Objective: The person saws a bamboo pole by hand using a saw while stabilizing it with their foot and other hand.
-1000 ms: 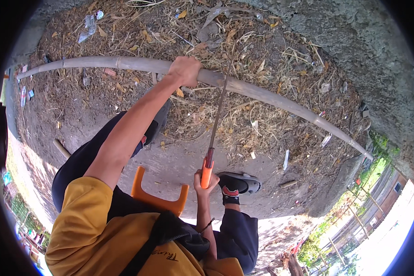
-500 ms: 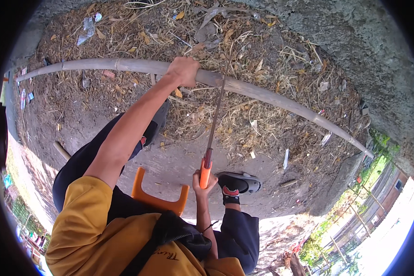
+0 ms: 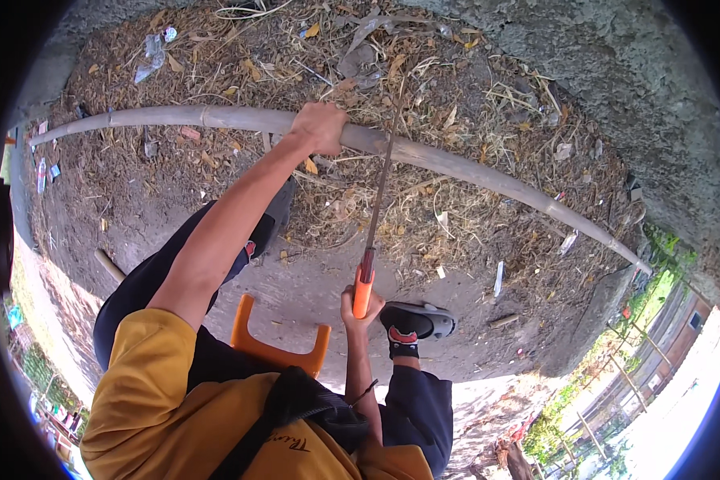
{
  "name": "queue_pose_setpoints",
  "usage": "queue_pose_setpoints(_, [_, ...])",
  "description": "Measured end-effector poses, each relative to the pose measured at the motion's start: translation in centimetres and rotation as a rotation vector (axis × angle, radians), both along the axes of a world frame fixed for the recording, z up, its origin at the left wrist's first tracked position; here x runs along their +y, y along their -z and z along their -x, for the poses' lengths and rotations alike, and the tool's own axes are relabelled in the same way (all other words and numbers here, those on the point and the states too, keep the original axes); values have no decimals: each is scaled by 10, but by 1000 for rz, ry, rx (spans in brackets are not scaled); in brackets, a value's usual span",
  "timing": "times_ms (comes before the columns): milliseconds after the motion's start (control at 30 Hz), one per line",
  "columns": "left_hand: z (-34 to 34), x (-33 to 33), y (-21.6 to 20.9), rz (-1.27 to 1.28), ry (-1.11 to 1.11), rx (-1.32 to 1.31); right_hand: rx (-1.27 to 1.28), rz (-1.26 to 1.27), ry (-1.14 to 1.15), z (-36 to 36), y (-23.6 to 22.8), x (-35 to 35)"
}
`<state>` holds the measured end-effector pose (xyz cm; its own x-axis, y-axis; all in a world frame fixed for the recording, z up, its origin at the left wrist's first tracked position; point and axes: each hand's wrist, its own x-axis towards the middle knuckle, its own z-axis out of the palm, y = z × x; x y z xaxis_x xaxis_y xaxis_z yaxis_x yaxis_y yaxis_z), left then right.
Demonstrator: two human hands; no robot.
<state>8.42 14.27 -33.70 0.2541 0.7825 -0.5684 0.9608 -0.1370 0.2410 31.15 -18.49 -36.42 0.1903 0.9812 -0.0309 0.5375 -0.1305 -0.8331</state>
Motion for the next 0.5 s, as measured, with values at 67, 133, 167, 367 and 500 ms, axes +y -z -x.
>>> queue_pose_setpoints(67, [3,3,10,-18,4,25,171,1,-14,14,7,67])
queue_pose_setpoints(133, [3,6,14,-17,-6,23,195,-54,18,27,5,95])
queue_pose_setpoints(167, [4,9,14,-15,-12,20,218,-108,54,32,2,104])
queue_pose_setpoints(367, [15,10,9,6,-25,2,142,68,-17,12,-9,-30])
queue_pose_setpoints(500, [6,11,10,-35,-17,30,49,42,-17,11,-3,1])
